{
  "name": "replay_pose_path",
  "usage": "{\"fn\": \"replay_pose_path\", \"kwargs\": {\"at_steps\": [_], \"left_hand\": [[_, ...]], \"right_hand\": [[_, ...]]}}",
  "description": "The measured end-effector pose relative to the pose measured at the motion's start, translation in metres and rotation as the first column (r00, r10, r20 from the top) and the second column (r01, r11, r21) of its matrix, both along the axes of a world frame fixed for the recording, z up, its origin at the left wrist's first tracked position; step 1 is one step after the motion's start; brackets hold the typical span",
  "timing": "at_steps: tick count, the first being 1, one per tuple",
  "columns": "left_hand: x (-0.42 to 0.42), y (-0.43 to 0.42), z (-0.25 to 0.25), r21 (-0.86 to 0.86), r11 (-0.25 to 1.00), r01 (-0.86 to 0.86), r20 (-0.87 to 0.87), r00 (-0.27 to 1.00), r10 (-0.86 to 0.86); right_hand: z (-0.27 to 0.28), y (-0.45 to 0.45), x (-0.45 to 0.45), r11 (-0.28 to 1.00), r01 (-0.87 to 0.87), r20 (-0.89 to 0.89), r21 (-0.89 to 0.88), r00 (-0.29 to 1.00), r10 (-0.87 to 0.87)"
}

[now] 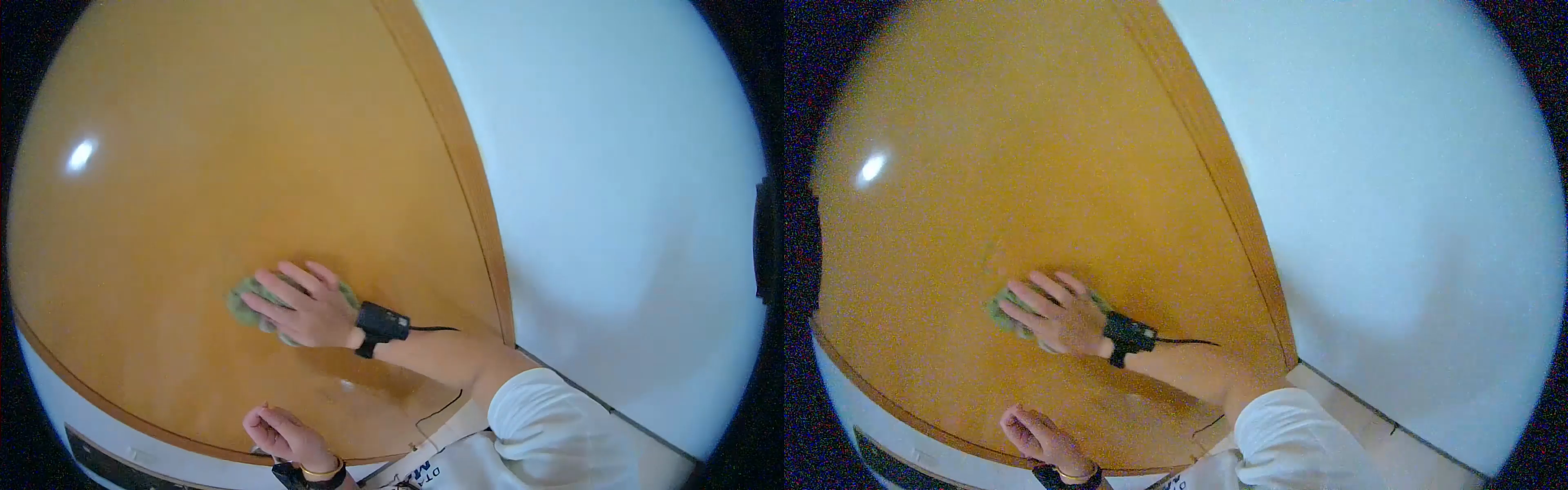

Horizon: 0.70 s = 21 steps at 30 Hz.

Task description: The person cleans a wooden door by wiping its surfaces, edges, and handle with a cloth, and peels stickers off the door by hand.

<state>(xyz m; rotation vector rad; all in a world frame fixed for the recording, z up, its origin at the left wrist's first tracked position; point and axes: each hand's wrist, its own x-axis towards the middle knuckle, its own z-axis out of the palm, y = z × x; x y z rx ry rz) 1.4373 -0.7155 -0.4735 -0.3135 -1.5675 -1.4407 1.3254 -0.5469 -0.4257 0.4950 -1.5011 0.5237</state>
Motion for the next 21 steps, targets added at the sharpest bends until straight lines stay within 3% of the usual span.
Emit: {"fn": "replay_pose_path", "kwargs": {"at_steps": [2,3,4,5,7,8,9,10,11,12,14,16,18,21], "left_hand": [[-0.010,0.010,-0.004,-0.102,0.994,-0.042,-0.009,0.999,0.041],[-0.015,0.012,-0.007,-0.092,0.995,-0.032,0.002,0.999,0.033],[-0.019,0.013,-0.010,-0.080,0.996,-0.026,0.014,1.000,0.027],[-0.019,0.009,-0.011,-0.065,0.998,-0.023,0.027,0.999,0.025],[-0.019,0.009,-0.013,-0.112,0.991,-0.075,0.033,0.996,0.079],[-0.016,0.009,-0.012,-0.134,0.985,-0.105,0.038,0.993,0.111],[-0.017,0.014,-0.011,-0.138,0.986,-0.093,0.044,0.994,0.100],[-0.019,0.020,-0.009,-0.141,0.987,-0.079,0.050,0.995,0.086],[-0.023,0.026,-0.008,-0.145,0.987,-0.062,0.057,0.996,0.071],[-0.027,0.032,-0.008,-0.094,0.995,-0.024,0.078,0.996,0.031],[-0.030,0.037,-0.008,0.008,0.999,0.048,0.123,0.991,-0.049],[-0.042,0.044,-0.009,-0.025,0.999,0.029,0.086,0.996,-0.026],[-0.052,0.056,-0.005,-0.055,0.998,-0.001,0.048,0.999,0.003],[-0.068,0.069,-0.002,-0.106,0.989,-0.101,-0.034,0.995,0.098]], "right_hand": [[-0.047,0.042,-0.004,0.999,0.007,0.098,0.047,0.995,-0.012],[-0.056,0.063,0.002,0.856,-0.315,0.362,-0.409,0.805,0.469],[-0.065,0.085,0.009,0.453,-0.352,0.315,-0.819,0.383,0.868],[-0.081,0.105,0.016,0.262,-0.350,0.119,-0.899,0.382,0.916],[-0.125,0.160,0.014,0.438,-0.103,0.258,-0.893,0.680,0.686],[-0.127,0.190,0.013,0.637,0.007,0.368,-0.771,0.821,0.437],[-0.129,0.220,0.012,0.750,0.251,0.450,-0.612,0.890,0.069],[-0.131,0.250,0.010,0.704,0.511,0.457,-0.492,0.841,-0.291],[-0.110,0.271,0.003,0.652,0.519,0.291,-0.553,0.853,-0.433],[-0.077,0.285,0.006,0.667,0.452,0.171,-0.592,0.880,-0.444],[-0.002,0.299,0.015,0.759,0.425,-0.037,-0.494,0.861,-0.507],[0.051,0.308,-0.005,0.875,0.308,-0.209,-0.373,0.891,-0.403],[0.047,0.302,-0.038,0.892,0.367,-0.011,-0.263,0.924,-0.383],[0.021,0.297,-0.057,0.894,0.362,-0.018,-0.262,0.925,-0.380]]}}
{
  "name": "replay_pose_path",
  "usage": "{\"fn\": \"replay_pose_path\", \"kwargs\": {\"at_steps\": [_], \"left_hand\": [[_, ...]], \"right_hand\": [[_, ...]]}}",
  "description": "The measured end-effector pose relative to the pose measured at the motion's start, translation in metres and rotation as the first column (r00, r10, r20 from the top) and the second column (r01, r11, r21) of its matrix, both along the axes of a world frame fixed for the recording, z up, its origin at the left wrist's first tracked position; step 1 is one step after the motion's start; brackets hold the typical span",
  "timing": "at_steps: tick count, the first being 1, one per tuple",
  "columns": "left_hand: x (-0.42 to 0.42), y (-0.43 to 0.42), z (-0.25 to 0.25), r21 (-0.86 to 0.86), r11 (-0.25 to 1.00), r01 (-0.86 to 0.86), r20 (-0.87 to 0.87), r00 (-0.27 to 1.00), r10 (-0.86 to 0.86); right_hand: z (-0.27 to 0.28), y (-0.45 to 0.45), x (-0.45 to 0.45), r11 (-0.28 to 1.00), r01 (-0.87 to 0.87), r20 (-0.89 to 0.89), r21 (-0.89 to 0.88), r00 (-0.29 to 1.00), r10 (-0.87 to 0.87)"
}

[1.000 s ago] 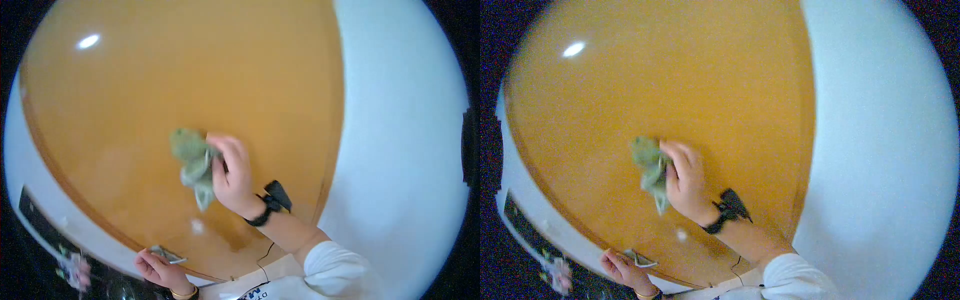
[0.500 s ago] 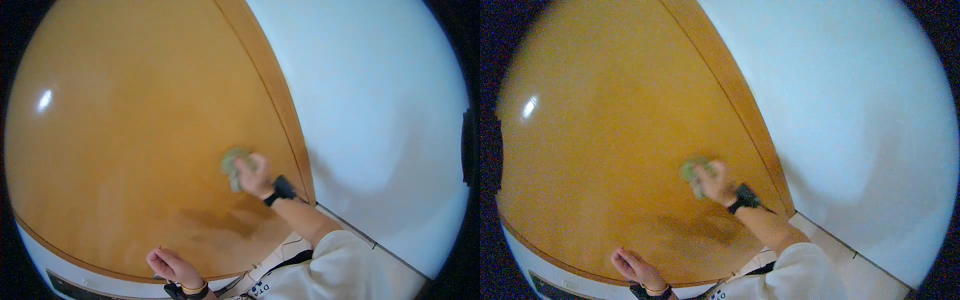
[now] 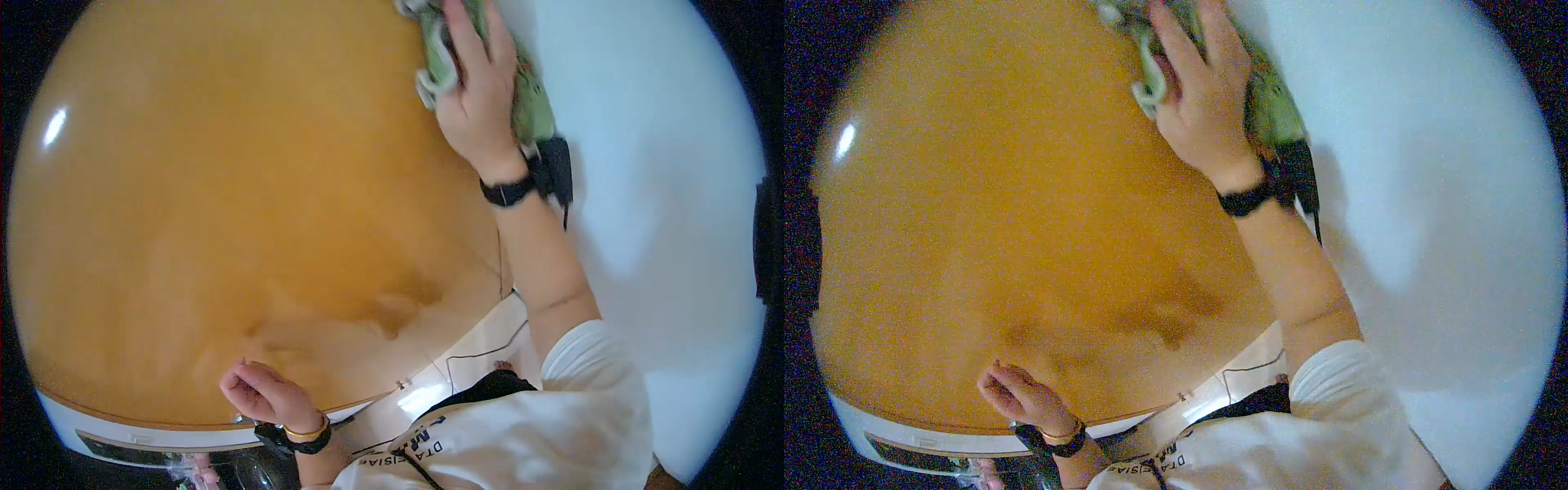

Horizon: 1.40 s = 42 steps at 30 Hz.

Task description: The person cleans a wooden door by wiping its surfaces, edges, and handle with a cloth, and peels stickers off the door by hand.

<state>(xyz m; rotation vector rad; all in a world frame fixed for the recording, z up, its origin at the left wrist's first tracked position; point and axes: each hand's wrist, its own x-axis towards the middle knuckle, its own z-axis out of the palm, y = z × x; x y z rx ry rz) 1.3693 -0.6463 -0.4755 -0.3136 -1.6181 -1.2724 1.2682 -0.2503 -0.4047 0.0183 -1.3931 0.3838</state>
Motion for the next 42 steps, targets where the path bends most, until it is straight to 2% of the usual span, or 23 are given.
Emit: {"fn": "replay_pose_path", "kwargs": {"at_steps": [1,5,6,8,10,13,14,17,18,21,22,23,24,25,26,27,28,29,31,34,36,39,42], "left_hand": [[-0.008,-0.007,-0.001,-0.033,0.997,-0.065,-0.026,0.998,0.064],[-0.033,-0.020,0.010,-0.214,0.862,-0.459,-0.275,0.875,0.398],[-0.037,-0.036,0.007,-0.212,0.879,-0.427,-0.251,0.893,0.374],[-0.050,-0.047,0.002,-0.201,0.795,-0.572,-0.383,0.793,0.474],[-0.058,-0.048,-0.013,-0.146,0.686,-0.712,-0.445,0.667,0.597],[-0.061,-0.054,-0.024,-0.050,0.860,-0.508,-0.464,0.774,0.430],[-0.054,-0.055,-0.015,-0.118,0.824,-0.555,-0.521,0.741,0.424],[-0.036,-0.040,0.005,-0.199,0.666,-0.719,-0.663,0.599,0.449],[-0.031,-0.030,0.005,-0.197,0.692,-0.694,-0.643,0.625,0.443],[-0.021,-0.009,-0.001,-0.166,0.784,-0.598,-0.586,0.699,0.410],[-0.014,0.003,0.002,-0.154,0.816,-0.557,-0.571,0.724,0.387],[-0.009,0.012,0.009,-0.143,0.845,-0.515,-0.557,0.748,0.361],[-0.002,0.020,0.011,-0.181,0.826,-0.534,-0.566,0.743,0.357],[0.003,0.031,0.016,-0.216,0.803,-0.555,-0.576,0.737,0.354],[0.010,0.041,0.020,-0.253,0.794,-0.552,-0.580,0.744,0.332],[0.017,0.051,0.025,-0.290,0.784,-0.549,-0.583,0.751,0.310],[0.016,0.027,-0.012,-0.322,0.793,-0.518,-0.580,0.769,0.268],[0.019,0.019,-0.026,-0.274,0.798,-0.537,-0.602,0.743,0.293],[0.023,0.005,-0.047,-0.255,0.808,-0.532,-0.614,0.734,0.290],[0.031,-0.002,-0.061,-0.327,0.815,-0.479,-0.573,0.786,0.232],[0.037,0.008,-0.064,-0.392,0.835,-0.387,-0.481,0.860,0.173],[0.063,0.034,-0.057,-0.339,0.923,-0.180,-0.335,0.940,0.061],[0.109,0.028,-0.059,-0.292,0.953,-0.080,-0.105,0.993,0.052]], "right_hand": [[-0.012,-0.004,-0.001,1.000,0.002,-0.061,-0.004,0.998,-0.002],[-0.133,-0.034,0.012,0.966,0.056,0.181,-0.253,0.983,-0.010],[-0.166,-0.042,0.013,0.943,0.090,0.227,-0.320,0.974,-0.016],[-0.217,-0.056,0.018,0.882,0.110,0.298,-0.458,0.954,0.037],[-0.278,-0.060,0.014,0.803,0.099,0.253,-0.588,0.965,0.066],[-0.335,-0.074,0.010,0.568,-0.034,0.061,-0.822,0.987,0.148],[-0.349,-0.075,0.011,0.488,-0.065,0.012,-0.871,0.988,0.153],[-0.365,-0.076,0.027,0.403,0.036,0.104,-0.915,0.983,0.148],[-0.355,-0.077,0.034,0.392,0.083,0.143,-0.916,0.982,0.127],[-0.306,-0.134,0.050,0.498,0.096,0.177,-0.862,0.977,0.119],[-0.318,-0.163,0.066,0.448,0.004,0.227,-0.894,0.867,0.444],[-0.325,-0.191,0.082,0.389,-0.031,0.278,-0.921,0.648,0.709],[-0.342,-0.208,0.091,0.530,-0.173,0.461,-0.830,0.321,0.827],[-0.356,-0.224,0.101,0.549,-0.407,0.599,-0.730,0.006,0.800],[-0.348,-0.230,0.115,0.593,-0.739,0.843,-0.319,0.064,0.534],[-0.349,-0.248,0.118,0.523,-0.851,0.867,-0.057,0.218,0.448],[-0.357,-0.269,0.122,0.429,-0.877,0.825,0.217,0.400,0.400],[-0.357,-0.293,0.123,0.463,-0.845,0.666,0.266,0.509,0.545],[-0.355,-0.306,0.133,0.464,-0.834,0.503,0.297,0.550,0.667],[-0.326,-0.244,0.114,0.528,-0.849,0.504,-0.030,0.443,0.741],[-0.285,-0.185,0.103,0.667,-0.719,0.437,-0.198,0.544,0.716],[-0.237,-0.109,0.106,0.868,-0.419,0.198,-0.265,0.858,0.475],[-0.201,-0.074,0.115,0.930,-0.168,-0.003,-0.326,0.984,0.177]]}}
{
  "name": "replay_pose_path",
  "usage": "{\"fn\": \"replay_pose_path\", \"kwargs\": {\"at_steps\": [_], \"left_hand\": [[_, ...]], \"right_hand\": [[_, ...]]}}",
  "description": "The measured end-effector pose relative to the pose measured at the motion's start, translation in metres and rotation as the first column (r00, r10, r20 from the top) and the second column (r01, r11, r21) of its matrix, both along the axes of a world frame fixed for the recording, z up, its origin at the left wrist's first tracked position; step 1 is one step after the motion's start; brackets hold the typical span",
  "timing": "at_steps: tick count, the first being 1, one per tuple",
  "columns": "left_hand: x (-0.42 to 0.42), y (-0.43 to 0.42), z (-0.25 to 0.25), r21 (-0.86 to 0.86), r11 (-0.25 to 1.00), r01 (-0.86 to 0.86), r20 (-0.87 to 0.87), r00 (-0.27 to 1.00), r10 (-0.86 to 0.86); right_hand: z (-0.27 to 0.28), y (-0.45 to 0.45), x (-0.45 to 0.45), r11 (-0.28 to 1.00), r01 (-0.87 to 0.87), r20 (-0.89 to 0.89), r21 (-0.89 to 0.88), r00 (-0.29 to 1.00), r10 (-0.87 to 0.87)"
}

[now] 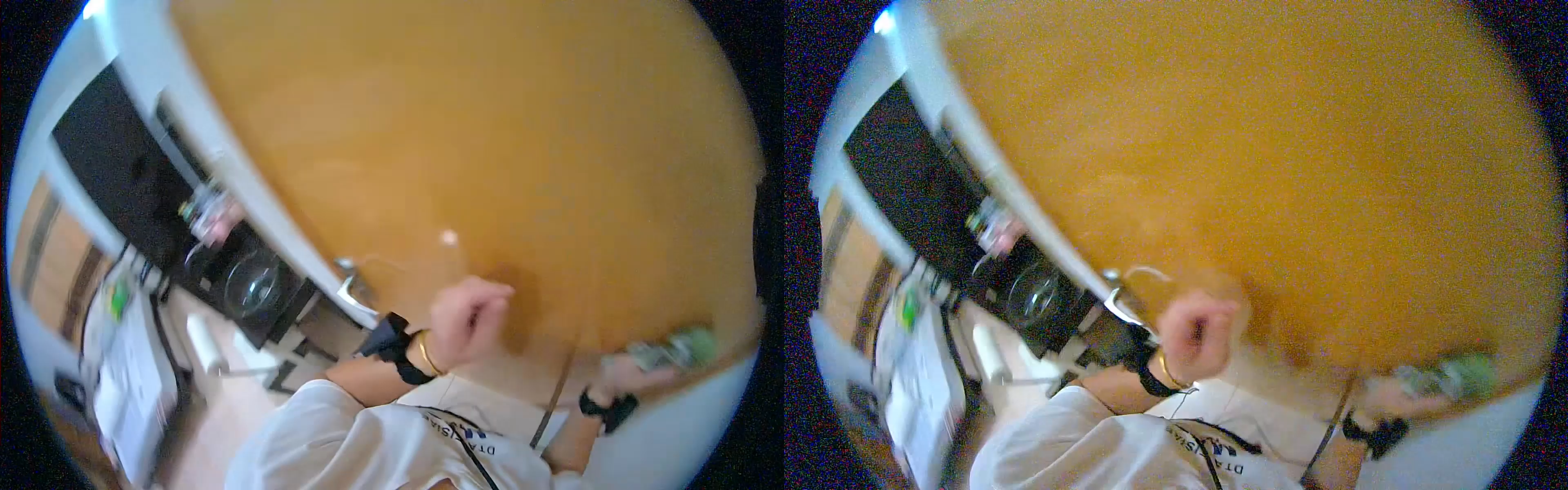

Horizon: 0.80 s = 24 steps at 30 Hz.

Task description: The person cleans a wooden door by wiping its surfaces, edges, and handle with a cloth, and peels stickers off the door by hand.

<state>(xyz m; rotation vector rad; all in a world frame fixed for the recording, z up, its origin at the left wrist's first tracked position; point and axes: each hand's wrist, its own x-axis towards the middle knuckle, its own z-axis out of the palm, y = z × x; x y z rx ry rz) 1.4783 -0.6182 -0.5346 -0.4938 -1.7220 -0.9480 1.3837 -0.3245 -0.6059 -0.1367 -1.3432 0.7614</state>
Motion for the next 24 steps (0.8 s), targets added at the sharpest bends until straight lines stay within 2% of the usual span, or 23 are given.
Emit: {"fn": "replay_pose_path", "kwargs": {"at_steps": [1,4,6,8,10,12,15,16,19,20,22,24], "left_hand": [[0.011,-0.014,-0.010,0.023,0.997,0.069,0.051,0.996,-0.070],[0.033,-0.051,-0.045,0.192,0.968,-0.164,0.204,0.971,0.124],[0.041,-0.084,-0.067,0.377,0.894,-0.244,0.292,0.947,0.136],[0.020,-0.156,-0.123,0.535,0.785,-0.313,0.420,0.904,0.074],[0.014,-0.202,-0.154,0.557,0.736,-0.386,0.450,0.885,0.123],[0.020,-0.256,-0.154,0.619,0.666,-0.416,0.474,0.874,0.105],[0.019,-0.337,-0.189,0.433,0.693,-0.577,0.684,0.711,0.165],[0.017,-0.359,-0.207,0.378,0.735,-0.563,0.748,0.653,0.115],[0.022,-0.394,-0.234,0.344,0.861,-0.375,0.816,0.573,-0.076],[0.023,-0.404,-0.239,0.304,0.903,-0.303,0.857,0.502,-0.121],[0.024,-0.419,-0.246,0.238,0.963,-0.128,0.921,0.346,-0.181],[0.021,-0.425,-0.248,0.355,0.933,-0.064,0.891,0.324,-0.317]], "right_hand": [[0.010,-0.002,0.004,0.998,0.055,-0.040,-0.035,0.998,-0.057],[0.036,-0.058,0.012,0.997,0.073,-0.085,-0.014,0.994,-0.074],[0.062,-0.115,0.014,0.996,0.008,-0.095,0.086,0.996,0.000],[0.040,-0.202,-0.012,0.987,0.017,0.014,0.162,1.000,-0.019],[0.047,-0.263,-0.020,0.962,-0.052,0.037,0.267,0.998,0.043],[0.069,-0.335,-0.016,0.892,-0.083,-0.012,0.445,0.995,0.099],[0.105,-0.425,-0.003,0.794,-0.015,-0.043,0.607,0.998,0.052],[0.114,-0.451,0.002,0.773,0.006,-0.036,0.634,0.999,0.022],[0.138,-0.515,0.007,0.848,-0.021,-0.079,0.530,0.994,0.074],[0.143,-0.535,0.007,0.863,-0.025,-0.083,0.505,0.994,0.077],[0.145,-0.566,0.010,0.822,-0.071,-0.074,0.565,0.988,0.137],[0.137,-0.592,0.012,0.766,-0.100,-0.038,0.634,0.986,0.160]]}}
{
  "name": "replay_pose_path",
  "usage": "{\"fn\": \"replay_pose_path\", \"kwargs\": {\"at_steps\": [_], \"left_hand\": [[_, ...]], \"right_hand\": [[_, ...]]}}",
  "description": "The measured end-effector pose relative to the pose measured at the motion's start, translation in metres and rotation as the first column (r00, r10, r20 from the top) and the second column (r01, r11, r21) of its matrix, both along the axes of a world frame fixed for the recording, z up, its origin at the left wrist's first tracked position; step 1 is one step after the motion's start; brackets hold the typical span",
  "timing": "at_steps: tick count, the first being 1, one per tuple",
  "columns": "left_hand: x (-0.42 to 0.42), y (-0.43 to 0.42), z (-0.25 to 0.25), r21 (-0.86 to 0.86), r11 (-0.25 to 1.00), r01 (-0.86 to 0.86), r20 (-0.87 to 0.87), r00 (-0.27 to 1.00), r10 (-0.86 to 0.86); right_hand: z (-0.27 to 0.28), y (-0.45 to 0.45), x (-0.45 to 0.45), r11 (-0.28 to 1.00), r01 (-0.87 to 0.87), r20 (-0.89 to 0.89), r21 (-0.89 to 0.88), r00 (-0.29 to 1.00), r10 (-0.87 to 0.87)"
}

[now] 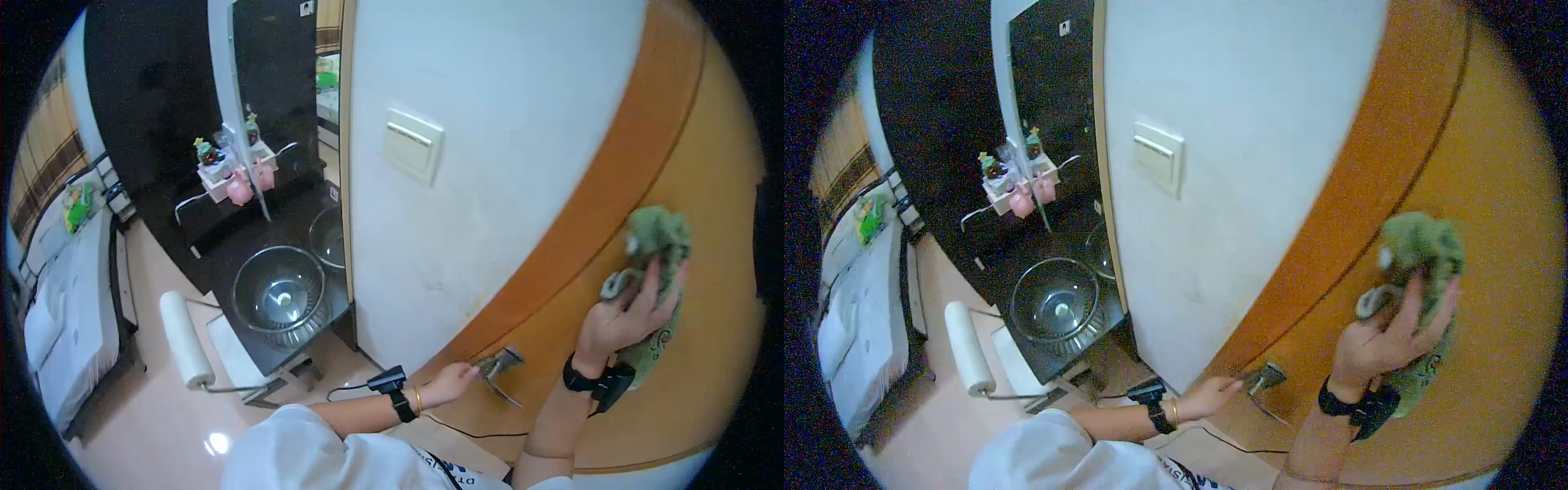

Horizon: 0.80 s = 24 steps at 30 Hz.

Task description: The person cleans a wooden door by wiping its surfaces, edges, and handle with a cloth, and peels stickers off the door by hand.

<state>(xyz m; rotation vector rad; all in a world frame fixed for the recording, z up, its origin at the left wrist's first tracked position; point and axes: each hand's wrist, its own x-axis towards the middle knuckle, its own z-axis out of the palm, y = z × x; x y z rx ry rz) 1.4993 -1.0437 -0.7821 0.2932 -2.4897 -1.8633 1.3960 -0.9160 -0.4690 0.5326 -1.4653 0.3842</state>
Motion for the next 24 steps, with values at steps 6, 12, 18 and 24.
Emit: {"fn": "replay_pose_path", "kwargs": {"at_steps": [6,12,18,24], "left_hand": [[-0.030,0.024,-0.024,0.505,0.860,0.077,-0.127,0.992,-0.014],[-0.019,0.009,0.024,0.629,0.767,0.126,0.010,0.985,-0.169],[-0.015,0.023,0.017,0.717,0.691,0.093,0.020,0.988,-0.154],[-0.005,0.022,0.032,0.767,0.634,0.103,0.016,0.984,-0.179]], "right_hand": [[-0.071,-0.003,0.002,0.956,-0.056,0.060,0.287,0.997,0.040],[-0.145,0.019,0.013,0.938,-0.054,0.145,0.343,0.989,0.004],[-0.214,0.025,0.066,0.949,-0.198,0.645,0.244,0.764,-0.007],[-0.220,0.004,0.112,0.988,-0.116,0.794,0.098,0.608,-0.008]]}}
